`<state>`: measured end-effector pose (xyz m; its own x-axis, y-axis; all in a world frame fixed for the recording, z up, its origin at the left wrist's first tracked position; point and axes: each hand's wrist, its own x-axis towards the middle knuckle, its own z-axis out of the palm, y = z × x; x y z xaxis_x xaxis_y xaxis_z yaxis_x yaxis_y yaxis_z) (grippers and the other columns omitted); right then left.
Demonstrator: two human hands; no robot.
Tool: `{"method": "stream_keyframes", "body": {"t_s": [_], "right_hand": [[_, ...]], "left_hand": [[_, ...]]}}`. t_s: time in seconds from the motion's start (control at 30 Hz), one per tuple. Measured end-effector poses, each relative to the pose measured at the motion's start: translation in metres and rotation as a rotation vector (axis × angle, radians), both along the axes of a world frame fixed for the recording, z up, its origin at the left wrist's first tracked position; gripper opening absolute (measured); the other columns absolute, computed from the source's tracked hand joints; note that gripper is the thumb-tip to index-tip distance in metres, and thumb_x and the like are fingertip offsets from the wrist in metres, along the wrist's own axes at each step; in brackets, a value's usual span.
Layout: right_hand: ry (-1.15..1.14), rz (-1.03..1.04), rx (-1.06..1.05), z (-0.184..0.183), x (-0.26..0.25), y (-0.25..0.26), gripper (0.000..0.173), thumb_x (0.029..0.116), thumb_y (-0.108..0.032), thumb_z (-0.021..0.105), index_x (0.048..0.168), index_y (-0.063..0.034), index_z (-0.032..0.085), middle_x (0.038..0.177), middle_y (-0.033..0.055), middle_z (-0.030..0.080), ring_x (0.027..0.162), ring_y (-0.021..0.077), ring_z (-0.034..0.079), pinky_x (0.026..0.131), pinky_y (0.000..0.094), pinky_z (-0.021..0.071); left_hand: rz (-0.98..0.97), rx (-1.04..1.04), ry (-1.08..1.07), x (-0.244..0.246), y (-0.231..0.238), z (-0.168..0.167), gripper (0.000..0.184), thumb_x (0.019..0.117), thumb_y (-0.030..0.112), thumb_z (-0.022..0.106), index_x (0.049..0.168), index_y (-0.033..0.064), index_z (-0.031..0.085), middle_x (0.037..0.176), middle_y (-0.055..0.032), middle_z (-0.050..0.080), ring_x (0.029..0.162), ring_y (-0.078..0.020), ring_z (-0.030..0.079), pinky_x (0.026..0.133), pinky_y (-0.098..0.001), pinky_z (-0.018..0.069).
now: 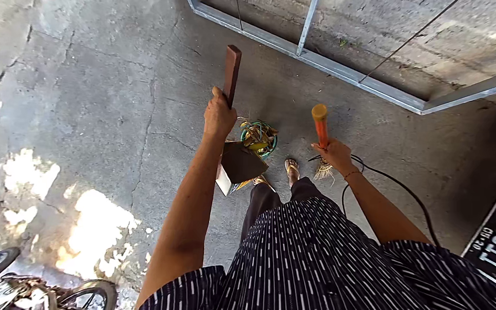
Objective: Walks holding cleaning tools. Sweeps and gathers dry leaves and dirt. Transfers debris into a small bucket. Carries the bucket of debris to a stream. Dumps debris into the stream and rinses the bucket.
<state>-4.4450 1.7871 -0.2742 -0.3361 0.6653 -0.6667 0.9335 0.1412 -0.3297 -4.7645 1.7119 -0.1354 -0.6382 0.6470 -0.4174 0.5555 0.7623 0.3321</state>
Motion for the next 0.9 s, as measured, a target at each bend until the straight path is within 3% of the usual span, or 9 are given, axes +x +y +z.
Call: {"method": "stream_keyframes", "body": {"t_s": [0.1, 0.23, 0.37, 0.53, 0.73, 0.8, 0.9], "right_hand": [[0.009, -0.008, 0.005, -0.004, 0.001, -0.001, 0.052, 0.1032, -0.047, 0.059, 0.118, 0.0029, 0.067, 0.113, 0.0275, 0.069, 0.110, 0.0448, 0.065, 0.092, 0.0635, 0.0468], [0.023, 0.053, -0.009, -0.003, -0.004, 0.004, 0.053, 0.1039, -0.046, 0.057, 0.120, 0.0034, 0.067, 0.117, 0.0270, 0.068, 0.115, 0.0435, 0.065, 0.095, 0.0623, 0.0470], [0.066, 0.054, 0.003, -0.009, 0.002, 0.008, 0.051, 0.1033, -0.044, 0.059, 0.113, 0.0049, 0.067, 0.107, 0.0285, 0.069, 0.105, 0.0458, 0.066, 0.088, 0.0646, 0.0475], [0.078, 0.034, -0.021, -0.011, -0.001, 0.016, 0.050, 0.1027, -0.045, 0.060, 0.113, 0.0028, 0.068, 0.106, 0.0265, 0.069, 0.106, 0.0437, 0.066, 0.090, 0.0631, 0.0475], [0.080, 0.156, -0.026, -0.014, -0.005, 0.017, 0.054, 0.1042, -0.047, 0.056, 0.114, 0.0060, 0.067, 0.109, 0.0277, 0.068, 0.109, 0.0434, 0.065, 0.093, 0.0609, 0.0476], [0.082, 0.175, -0.040, -0.014, -0.009, 0.017, 0.055, 0.1047, -0.046, 0.055, 0.114, 0.0068, 0.066, 0.109, 0.0283, 0.068, 0.109, 0.0439, 0.065, 0.094, 0.0615, 0.0475], [0.107, 0.212, -0.047, -0.017, -0.021, 0.017, 0.053, 0.1042, -0.045, 0.057, 0.112, 0.0074, 0.067, 0.106, 0.0287, 0.068, 0.106, 0.0444, 0.066, 0.092, 0.0621, 0.0477]], "left_hand": [[0.035, 0.038, 0.045, -0.001, -0.007, 0.019, 0.044, 0.0898, 0.004, 0.063, 0.129, -0.0074, 0.046, 0.100, -0.0287, 0.064, 0.100, -0.0472, 0.065, 0.082, -0.0640, 0.0497], [0.050, -0.008, 0.008, -0.001, -0.020, -0.009, 0.049, 0.0922, 0.004, 0.063, 0.135, -0.0085, 0.043, 0.105, -0.0320, 0.065, 0.105, -0.0499, 0.065, 0.086, -0.0656, 0.0507], [0.071, -0.012, -0.005, -0.001, -0.039, -0.006, 0.045, 0.0933, 0.005, 0.061, 0.133, -0.0078, 0.045, 0.103, -0.0318, 0.065, 0.102, -0.0506, 0.065, 0.084, -0.0675, 0.0494], [0.113, 0.160, 0.082, -0.020, -0.077, 0.026, 0.040, 0.0886, 0.006, 0.063, 0.124, -0.0054, 0.050, 0.089, -0.0236, 0.066, 0.083, -0.0418, 0.067, 0.072, -0.0621, 0.0505], [0.237, 0.172, 0.120, -0.005, -0.156, 0.008, 0.035, 0.0924, 0.008, 0.062, 0.123, -0.0065, 0.053, 0.086, -0.0254, 0.066, 0.078, -0.0441, 0.066, 0.067, -0.0647, 0.0502], [0.283, 0.230, 0.147, 0.005, -0.202, 0.015, 0.034, 0.0938, 0.008, 0.062, 0.125, -0.0048, 0.054, 0.088, -0.0227, 0.068, 0.074, -0.0387, 0.067, 0.065, -0.0609, 0.0520], [0.356, 0.352, 0.144, 0.019, -0.274, 0.020, 0.038, 0.0926, 0.005, 0.063, 0.127, -0.0075, 0.053, 0.094, -0.0203, 0.071, 0.076, -0.0288, 0.068, 0.073, -0.0520, 0.0556]]}}
